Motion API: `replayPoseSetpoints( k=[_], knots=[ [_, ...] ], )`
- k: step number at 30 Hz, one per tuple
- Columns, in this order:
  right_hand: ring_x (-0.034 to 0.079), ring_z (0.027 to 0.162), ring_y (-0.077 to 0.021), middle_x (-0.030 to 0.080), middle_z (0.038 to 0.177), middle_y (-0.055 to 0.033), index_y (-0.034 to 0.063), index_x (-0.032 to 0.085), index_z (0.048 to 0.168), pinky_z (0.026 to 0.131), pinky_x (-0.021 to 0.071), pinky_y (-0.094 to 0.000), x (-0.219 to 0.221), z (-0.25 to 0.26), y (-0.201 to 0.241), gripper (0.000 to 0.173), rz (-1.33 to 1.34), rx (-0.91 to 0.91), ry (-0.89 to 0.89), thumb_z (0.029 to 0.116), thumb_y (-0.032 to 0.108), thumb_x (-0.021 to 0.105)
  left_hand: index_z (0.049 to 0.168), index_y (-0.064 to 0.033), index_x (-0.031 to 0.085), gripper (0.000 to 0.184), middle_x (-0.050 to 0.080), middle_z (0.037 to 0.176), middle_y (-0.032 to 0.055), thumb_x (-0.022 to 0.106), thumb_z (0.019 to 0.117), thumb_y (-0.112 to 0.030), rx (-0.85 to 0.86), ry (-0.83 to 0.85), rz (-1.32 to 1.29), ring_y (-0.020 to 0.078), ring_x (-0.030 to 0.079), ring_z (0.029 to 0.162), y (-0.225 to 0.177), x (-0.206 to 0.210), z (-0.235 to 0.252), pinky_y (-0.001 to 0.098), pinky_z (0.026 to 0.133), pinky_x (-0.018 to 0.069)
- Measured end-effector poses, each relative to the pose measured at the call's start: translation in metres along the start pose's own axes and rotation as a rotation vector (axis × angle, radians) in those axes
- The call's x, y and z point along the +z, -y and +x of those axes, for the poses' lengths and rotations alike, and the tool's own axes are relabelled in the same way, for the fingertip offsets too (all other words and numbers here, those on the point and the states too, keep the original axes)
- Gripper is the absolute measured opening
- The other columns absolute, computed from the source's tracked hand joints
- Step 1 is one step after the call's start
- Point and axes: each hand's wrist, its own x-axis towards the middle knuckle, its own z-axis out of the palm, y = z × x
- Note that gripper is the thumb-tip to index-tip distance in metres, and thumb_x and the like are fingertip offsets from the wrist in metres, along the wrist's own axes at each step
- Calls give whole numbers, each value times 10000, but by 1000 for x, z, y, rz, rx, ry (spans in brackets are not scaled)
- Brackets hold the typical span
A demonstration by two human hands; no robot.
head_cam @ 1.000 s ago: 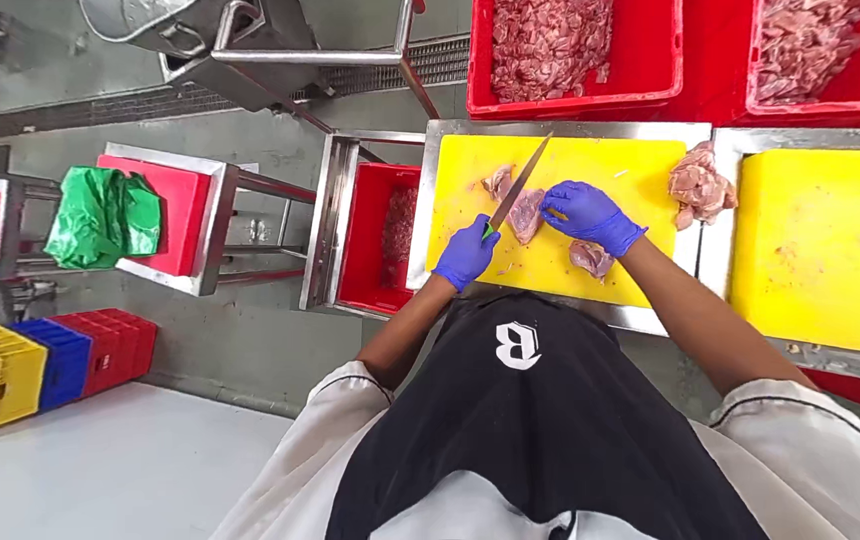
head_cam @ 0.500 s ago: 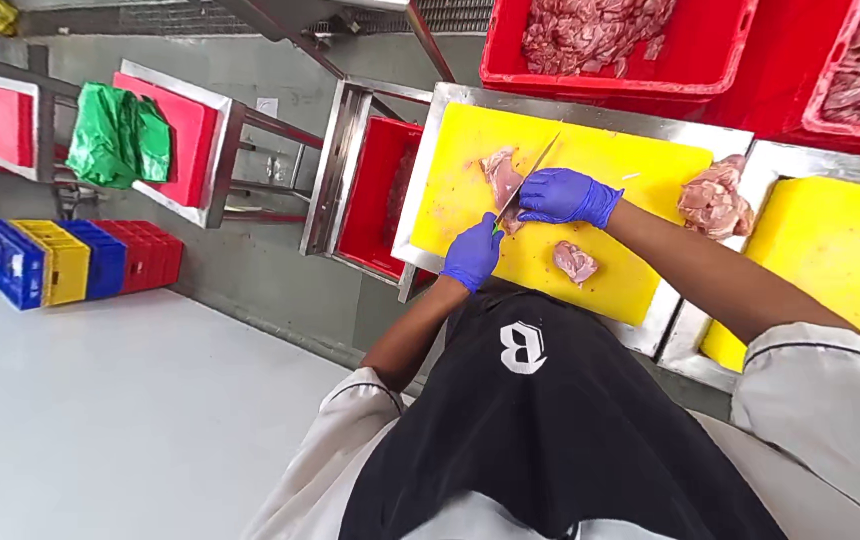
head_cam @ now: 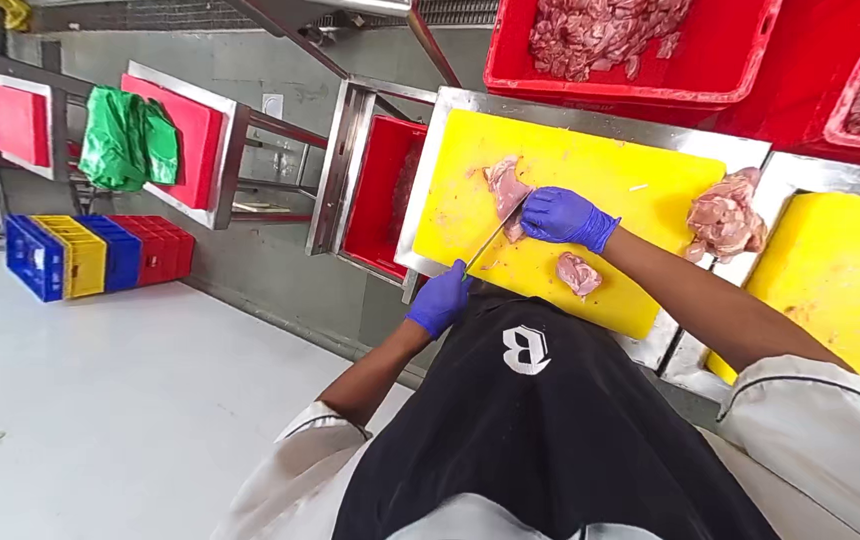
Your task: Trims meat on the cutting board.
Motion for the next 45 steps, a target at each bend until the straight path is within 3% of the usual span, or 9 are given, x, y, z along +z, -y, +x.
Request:
replayPoseSetpoints(
  k=[12, 16, 19, 23, 26, 28, 32, 37, 45],
  knots=[
    [713, 821, -304, 694, 782, -127, 35, 667, 740, 771, 585, -440, 5, -7, 28, 268, -57, 198, -125, 931, 194, 569, 1384, -46, 475, 382, 695, 1101, 223, 398, 1123, -315, 155, -58, 63, 404, 702, 1063, -82, -46, 63, 594, 906, 559],
    [702, 768, -319, 676, 745, -136, 35, 646, 718, 700, 567, -470, -3, -15, 22, 289, -62, 234, -103, 931, 217, 572, 1455, -35, 434, 440, 686, 1104, 257, 405, 1114, -312, 98, 8, 52, 437, 695, 1052, -33, -35, 36, 628, 899, 550],
    [683, 809, -361, 675, 793, -175, 4, 663, 747, 719, 537, -528, -22, -19, 22, 284, -2, 589, -92, 903, 232, 596, 1426, -17, 445, 435, 685, 1072, 273, 422, 1109, -315, 44, 72, 95, 464, 694, 1020, 21, -26, 6, 651, 878, 547],
    [537, 1244, -440, 591, 1344, -214, 72, 614, 1362, 1006, 415, -657, -55, 3, 16, 681, 64, 1157, 82, 880, 547, 700, 1371, -4, 476, 394, 674, 1025, 268, 440, 1106, -294, 109, 169, 131, 453, 691, 971, 78, -39, -14, 643, 862, 544],
    [500, 1294, -439, 567, 1384, -194, 86, 700, 1216, 1002, 408, -674, -48, 27, 36, 563, 39, 1080, 350, 837, 497, 770, 1325, 8, 533, 365, 669, 946, 251, 493, 1090, -269, 259, 152, 42, 411, 684, 856, 104, -70, -8, 614, 805, 545],
    [599, 1133, -411, 643, 1167, -203, 30, 704, 1057, 906, 485, -625, -40, 36, 58, 335, 119, 1064, 404, 884, 315, 732, 1320, 11, 531, 373, 663, 886, 215, 495, 1089, -279, 276, 55, -71, 343, 682, 742, 103, -87, -2, 555, 743, 573],
    [559, 738, -206, 567, 812, -91, 20, 584, 934, 683, 479, -421, -44, 17, 97, 200, 446, 1314, -44, 878, 180, 690, 1405, -20, 494, 425, 694, 1010, 209, 461, 1092, -306, 343, -89, -221, 323, 715, 832, 67, -96, 33, 542, 804, 589],
    [680, 807, -142, 647, 985, -55, 45, 472, 1269, 719, 605, -315, -82, 19, 145, 405, 689, 1351, -755, 915, 94, 662, 1358, 0, 532, 388, 676, 1089, 270, 473, 1087, -270, 576, 82, 22, 436, 677, 1038, -2, -62, 71, 634, 905, 527],
    [679, 858, -162, 681, 1030, -64, 88, 594, 1143, 785, 600, -334, -45, 74, 139, 150, 976, 1170, -921, 998, 64, 565, 1395, 3, 516, 420, 676, 1154, 280, 433, 1100, -285, 369, -137, -6, 438, 670, 1111, 42, -96, 88, 627, 967, 519]
  ],
)
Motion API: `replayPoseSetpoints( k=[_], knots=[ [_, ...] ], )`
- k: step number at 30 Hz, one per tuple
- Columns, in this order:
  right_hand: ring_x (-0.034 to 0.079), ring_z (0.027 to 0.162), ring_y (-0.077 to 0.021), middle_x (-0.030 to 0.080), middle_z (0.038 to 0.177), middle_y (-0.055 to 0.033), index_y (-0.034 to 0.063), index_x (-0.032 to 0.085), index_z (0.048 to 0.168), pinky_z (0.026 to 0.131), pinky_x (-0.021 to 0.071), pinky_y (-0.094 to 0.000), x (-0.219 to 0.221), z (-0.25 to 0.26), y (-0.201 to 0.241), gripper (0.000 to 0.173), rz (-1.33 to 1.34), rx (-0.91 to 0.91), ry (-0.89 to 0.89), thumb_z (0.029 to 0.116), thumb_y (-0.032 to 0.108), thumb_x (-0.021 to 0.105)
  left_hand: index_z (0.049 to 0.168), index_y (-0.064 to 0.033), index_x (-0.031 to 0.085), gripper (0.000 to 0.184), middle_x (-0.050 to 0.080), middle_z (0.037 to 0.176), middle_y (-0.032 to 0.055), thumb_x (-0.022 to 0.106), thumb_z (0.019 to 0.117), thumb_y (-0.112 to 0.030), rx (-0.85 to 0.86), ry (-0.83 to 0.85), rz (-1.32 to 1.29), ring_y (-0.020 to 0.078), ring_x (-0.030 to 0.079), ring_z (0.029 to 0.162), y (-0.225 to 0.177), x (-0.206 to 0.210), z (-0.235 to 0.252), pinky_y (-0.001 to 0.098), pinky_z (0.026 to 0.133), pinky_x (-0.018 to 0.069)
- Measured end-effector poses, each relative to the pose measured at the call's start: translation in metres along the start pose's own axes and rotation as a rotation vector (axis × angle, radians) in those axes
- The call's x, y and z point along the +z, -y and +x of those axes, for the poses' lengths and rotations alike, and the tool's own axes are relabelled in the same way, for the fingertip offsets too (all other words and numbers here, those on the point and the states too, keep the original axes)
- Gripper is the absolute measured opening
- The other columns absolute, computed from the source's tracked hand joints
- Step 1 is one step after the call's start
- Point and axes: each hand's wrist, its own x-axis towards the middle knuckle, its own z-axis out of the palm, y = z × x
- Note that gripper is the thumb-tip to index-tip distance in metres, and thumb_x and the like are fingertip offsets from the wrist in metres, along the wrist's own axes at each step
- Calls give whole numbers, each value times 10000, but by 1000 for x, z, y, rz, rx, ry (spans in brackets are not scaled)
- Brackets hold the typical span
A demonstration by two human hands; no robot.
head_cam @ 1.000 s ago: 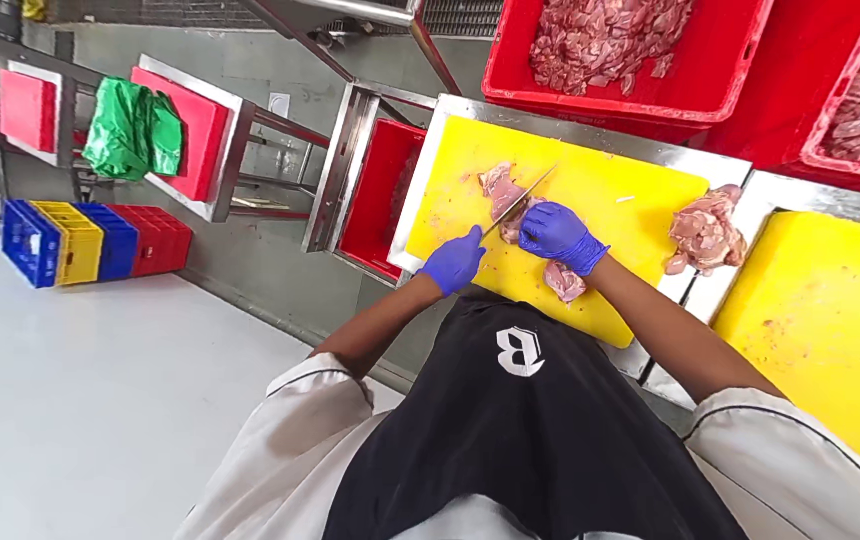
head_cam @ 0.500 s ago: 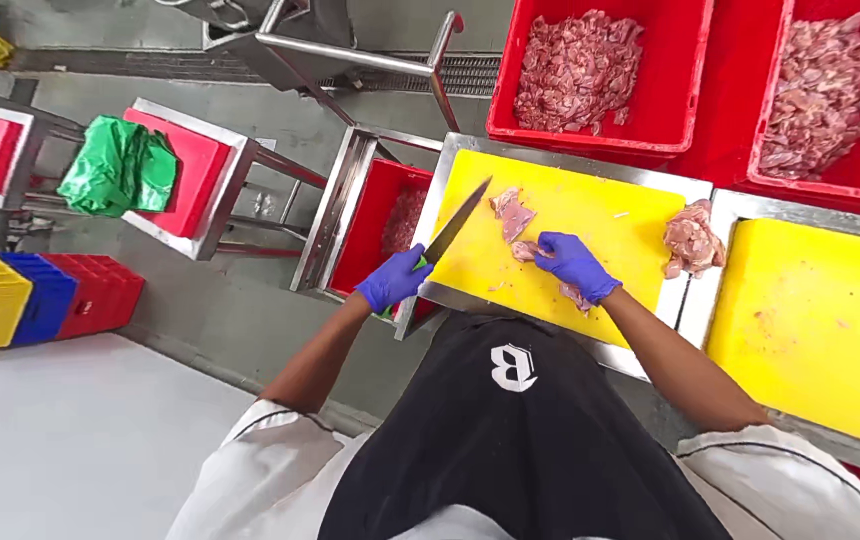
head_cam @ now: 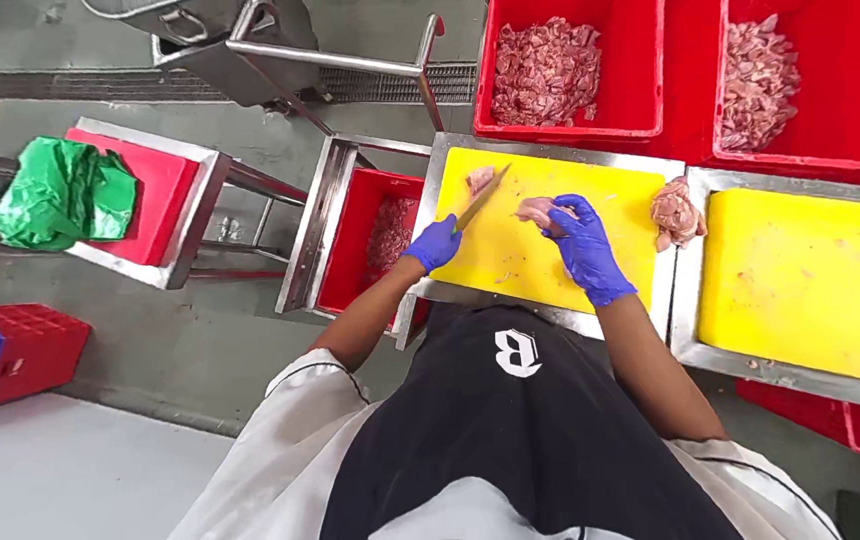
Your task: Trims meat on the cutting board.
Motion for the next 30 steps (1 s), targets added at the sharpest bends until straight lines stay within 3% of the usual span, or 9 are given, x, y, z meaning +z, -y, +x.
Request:
replayPoseSetpoints(
  k=[1, 3, 5, 8, 10, 13, 18, 26, 30],
  knots=[
    [677, 859, -171, 673, 1047, -83, 64, 598, 1164, 782, 599, -341, 3, 7, -13, 160, -112, 44, -18, 1004, 68, 587, 1379, 6, 526, 416, 681, 1129, 278, 433, 1098, -286, 11, -29, -7, 436, 677, 1091, 6, -2, -2, 624, 956, 523],
    [673, 945, -218, 653, 1173, -144, 29, 634, 1229, 824, 584, -389, -4, 16, -44, 276, -577, 113, -36, 973, 130, 660, 1360, 11, 537, 414, 685, 1087, 268, 435, 1096, -291, 40, -68, -39, 420, 685, 1054, 9, 1, -9, 613, 938, 531],
    [631, 1100, -315, 614, 1266, -188, 58, 702, 1199, 932, 536, -492, -14, 14, -66, 325, -1016, 25, -12, 928, 237, 707, 1331, 11, 555, 400, 689, 1059, 251, 441, 1097, -293, 57, -90, -82, 396, 692, 1026, -2, 12, -14, 587, 927, 540],
    [559, 1270, -405, 601, 1356, -207, 66, 741, 1130, 1044, 474, -554, -24, 7, -76, 295, -1287, -166, 67, 943, 288, 685, 1319, -1, 563, 378, 696, 1064, 236, 447, 1095, -282, 13, -80, -73, 387, 696, 1038, -21, 31, -12, 575, 929, 546],
    [578, 1275, -381, 646, 1308, -188, 54, 750, 1107, 1045, 488, -530, -31, 8, -76, 270, -1330, -262, 106, 960, 265, 667, 1321, -5, 564, 380, 698, 1084, 234, 447, 1097, -289, -24, -75, -58, 385, 696, 1059, -28, 34, -5, 574, 942, 545],
    [647, 1179, -378, 697, 1197, -194, 28, 744, 1100, 977, 535, -527, -41, 10, -78, 264, -1344, -417, 168, 968, 241, 661, 1327, -12, 553, 381, 698, 1057, 228, 443, 1102, -300, 24, -42, -60, 379, 701, 1026, -45, 40, -12, 573, 921, 550],
    [689, 1109, -364, 725, 1113, -188, 13, 740, 1055, 936, 561, -514, -50, 18, -78, 286, -1372, -514, 249, 1003, 267, 620, 1352, -17, 537, 382, 699, 1095, 224, 437, 1101, -287, 27, 41, -31, 385, 700, 1058, -73, 63, -12, 576, 929, 553],
    [698, 1094, -340, 735, 1087, -162, 31, 750, 1013, 928, 575, -475, -57, 27, -85, 238, -1288, -665, 323, 987, 235, 628, 1369, -37, 513, 369, 691, 1155, 217, 407, 1109, -278, -46, 53, 19, 378, 693, 1102, -88, 69, -13, 573, 939, 552],
    [714, 1054, -338, 746, 1052, -156, 29, 754, 1008, 914, 584, -464, -60, 29, -92, 246, -1258, -711, 326, 1008, 223, 604, 1388, -23, 500, 390, 685, 1151, 234, 418, 1105, -280, -71, 113, 38, 402, 687, 1097, -70, 66, -33, 596, 935, 545]
  ],
)
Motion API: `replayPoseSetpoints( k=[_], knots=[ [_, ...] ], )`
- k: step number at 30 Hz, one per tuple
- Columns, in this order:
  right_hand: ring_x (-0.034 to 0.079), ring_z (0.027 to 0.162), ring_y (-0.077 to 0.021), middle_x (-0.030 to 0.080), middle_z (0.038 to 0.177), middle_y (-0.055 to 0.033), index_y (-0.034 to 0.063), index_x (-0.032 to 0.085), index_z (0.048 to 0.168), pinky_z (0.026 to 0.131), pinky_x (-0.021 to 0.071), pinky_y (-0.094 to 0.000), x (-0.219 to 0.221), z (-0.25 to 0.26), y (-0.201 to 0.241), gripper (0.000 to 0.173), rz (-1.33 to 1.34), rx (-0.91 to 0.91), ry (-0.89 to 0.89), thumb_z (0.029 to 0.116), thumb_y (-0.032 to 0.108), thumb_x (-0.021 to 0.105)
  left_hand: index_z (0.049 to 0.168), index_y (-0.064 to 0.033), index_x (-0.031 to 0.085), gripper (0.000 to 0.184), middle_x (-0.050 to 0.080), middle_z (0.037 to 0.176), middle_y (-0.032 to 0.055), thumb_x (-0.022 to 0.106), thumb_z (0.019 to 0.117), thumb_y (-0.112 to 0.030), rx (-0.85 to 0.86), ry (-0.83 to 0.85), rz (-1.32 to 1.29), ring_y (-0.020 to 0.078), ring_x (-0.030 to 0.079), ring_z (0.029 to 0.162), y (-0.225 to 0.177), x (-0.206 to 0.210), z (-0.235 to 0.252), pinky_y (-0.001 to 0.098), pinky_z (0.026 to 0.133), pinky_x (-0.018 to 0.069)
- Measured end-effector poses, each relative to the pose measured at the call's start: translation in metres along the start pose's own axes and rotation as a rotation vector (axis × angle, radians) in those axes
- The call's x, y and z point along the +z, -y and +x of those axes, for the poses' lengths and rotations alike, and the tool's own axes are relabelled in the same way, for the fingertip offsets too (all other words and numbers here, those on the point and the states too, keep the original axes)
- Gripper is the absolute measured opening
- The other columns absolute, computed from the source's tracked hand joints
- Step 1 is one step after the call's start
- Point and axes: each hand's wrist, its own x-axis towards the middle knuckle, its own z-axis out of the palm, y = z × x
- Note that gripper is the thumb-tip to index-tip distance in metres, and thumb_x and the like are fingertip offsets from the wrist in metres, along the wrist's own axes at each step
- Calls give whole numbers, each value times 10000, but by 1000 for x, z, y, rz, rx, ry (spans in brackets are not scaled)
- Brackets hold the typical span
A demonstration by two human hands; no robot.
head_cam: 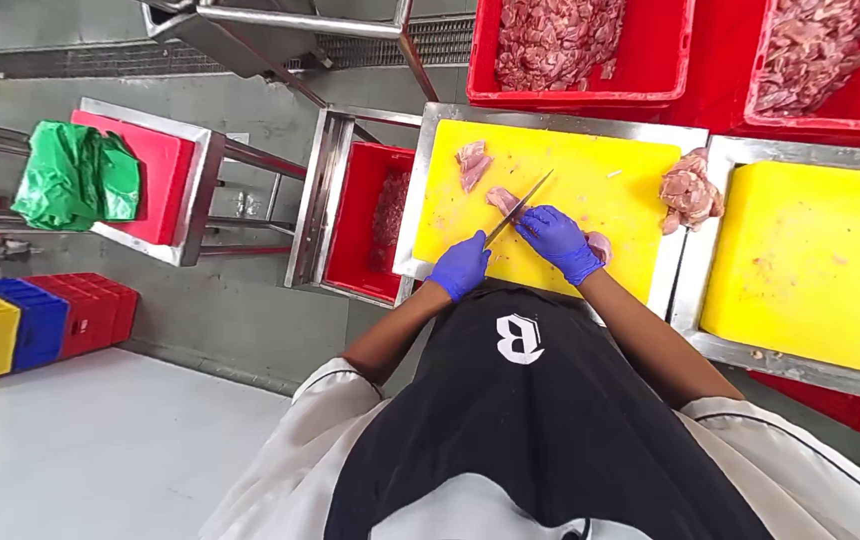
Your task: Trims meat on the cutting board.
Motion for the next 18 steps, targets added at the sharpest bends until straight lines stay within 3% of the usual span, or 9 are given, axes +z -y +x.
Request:
replayPoseSetpoints(
  k=[6, 18],
  knots=[
    [718, 1031, -335, 747, 1017, -158, 25, 752, 985, 895, 591, -446, -2, 4, 0, 221, 28, -27, -15, 1002, 194, 610, 1361, -9, 505, 401, 681, 1135, 260, 428, 1108, -311, -148, 104, 52, 437, 687, 1076, 37, 3, -48, 626, 906, 544],
    [723, 979, -359, 743, 966, -173, 12, 744, 913, 851, 596, -477, 0, -6, 11, 190, 92, 65, 0, 958, 149, 621, 1407, -20, 459, 382, 677, 1153, 247, 429, 1110, -259, -5, 54, 89, 415, 689, 1093, -41, -21, 34, 604, 926, 552]
  ],
)
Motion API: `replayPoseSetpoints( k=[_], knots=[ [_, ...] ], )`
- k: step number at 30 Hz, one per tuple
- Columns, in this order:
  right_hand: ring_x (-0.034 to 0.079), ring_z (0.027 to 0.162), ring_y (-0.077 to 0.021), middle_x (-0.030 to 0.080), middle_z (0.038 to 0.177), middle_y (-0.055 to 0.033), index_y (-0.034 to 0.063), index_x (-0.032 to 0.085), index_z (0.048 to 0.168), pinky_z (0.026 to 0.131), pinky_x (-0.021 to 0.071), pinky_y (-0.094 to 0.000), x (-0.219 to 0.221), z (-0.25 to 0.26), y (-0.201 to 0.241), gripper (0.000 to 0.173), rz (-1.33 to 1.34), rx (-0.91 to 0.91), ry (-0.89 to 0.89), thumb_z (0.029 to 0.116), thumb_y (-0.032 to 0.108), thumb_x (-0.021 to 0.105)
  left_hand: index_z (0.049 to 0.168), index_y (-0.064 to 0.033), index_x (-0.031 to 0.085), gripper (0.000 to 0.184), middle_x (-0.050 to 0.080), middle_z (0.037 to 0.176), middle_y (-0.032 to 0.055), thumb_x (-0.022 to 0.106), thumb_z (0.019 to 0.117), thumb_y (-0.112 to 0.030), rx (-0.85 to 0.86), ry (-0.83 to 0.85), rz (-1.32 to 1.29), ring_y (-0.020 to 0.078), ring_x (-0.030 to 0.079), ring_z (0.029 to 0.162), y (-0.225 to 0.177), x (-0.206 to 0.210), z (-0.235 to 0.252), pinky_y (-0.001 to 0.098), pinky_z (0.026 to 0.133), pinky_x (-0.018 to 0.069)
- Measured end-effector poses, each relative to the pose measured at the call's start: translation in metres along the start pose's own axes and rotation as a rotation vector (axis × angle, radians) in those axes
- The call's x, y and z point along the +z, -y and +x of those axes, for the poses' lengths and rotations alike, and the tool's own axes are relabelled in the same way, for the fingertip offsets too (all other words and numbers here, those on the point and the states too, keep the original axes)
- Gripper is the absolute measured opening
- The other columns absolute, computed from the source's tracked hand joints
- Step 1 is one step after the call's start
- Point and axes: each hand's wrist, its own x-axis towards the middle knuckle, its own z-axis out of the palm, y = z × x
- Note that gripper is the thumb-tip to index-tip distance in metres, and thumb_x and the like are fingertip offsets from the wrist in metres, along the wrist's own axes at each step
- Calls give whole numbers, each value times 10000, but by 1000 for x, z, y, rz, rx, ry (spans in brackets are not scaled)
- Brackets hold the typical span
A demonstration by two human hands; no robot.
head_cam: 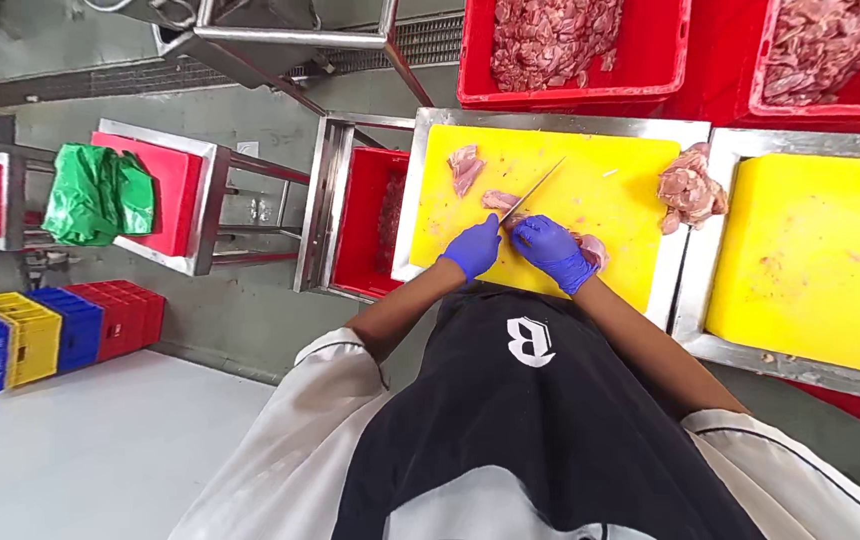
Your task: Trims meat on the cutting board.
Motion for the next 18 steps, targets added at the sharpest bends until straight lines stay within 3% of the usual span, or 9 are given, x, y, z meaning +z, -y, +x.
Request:
replayPoseSetpoints(
  k=[3, 6, 9, 11, 13, 18],
  knots=[
    [720, 994, -369, 741, 979, -187, 0, 738, 904, 856, 590, -497, -4, -18, 6, 213, 4, 47, 43, 947, 178, 628, 1399, -4, 474, 392, 679, 1165, 250, 450, 1106, -262, 73, -24, 5, 412, 687, 1103, -9, -9, 19, 597, 947, 545],
    [716, 976, -341, 739, 958, -169, 25, 734, 894, 858, 581, -463, -9, -25, 9, 238, 24, 89, -39, 949, 229, 623, 1389, 12, 498, 423, 686, 1118, 254, 454, 1109, -303, 117, -94, -105, 400, 692, 1066, 8, -11, 13, 584, 954, 539],
    [691, 1074, -312, 732, 1049, -150, 54, 746, 984, 944, 558, -448, -11, -8, 10, 242, 74, 144, -117, 968, 269, 636, 1350, 12, 520, 406, 695, 1031, 227, 469, 1101, -304, 81, -230, -235, 368, 706, 980, 24, -8, -9, 554, 909, 559],
    [669, 1138, -300, 719, 1136, -149, 57, 753, 1041, 991, 540, -447, -5, 8, 7, 277, 111, 160, -123, 965, 306, 658, 1347, 7, 519, 400, 694, 1020, 223, 466, 1102, -304, 56, -230, -247, 363, 706, 976, 30, -1, -13, 550, 904, 558],
    [655, 1171, -309, 707, 1180, -154, 46, 750, 1055, 1014, 528, -465, 1, 26, 0, 284, 137, 160, -104, 945, 301, 689, 1373, -1, 508, 405, 696, 1055, 231, 463, 1102, -300, 31, -195, -229, 375, 705, 1013, 32, 3, -8, 562, 922, 554],
    [661, 1148, -326, 717, 1134, -155, 42, 743, 1025, 1002, 522, -482, 12, 46, -9, 247, 85, 136, -35, 939, 266, 685, 1407, -35, 482, 393, 695, 1150, 221, 428, 1107, -283, -49, -152, -168, 378, 697, 1099, 28, 11, -6, 572, 950, 550]
  ],
)
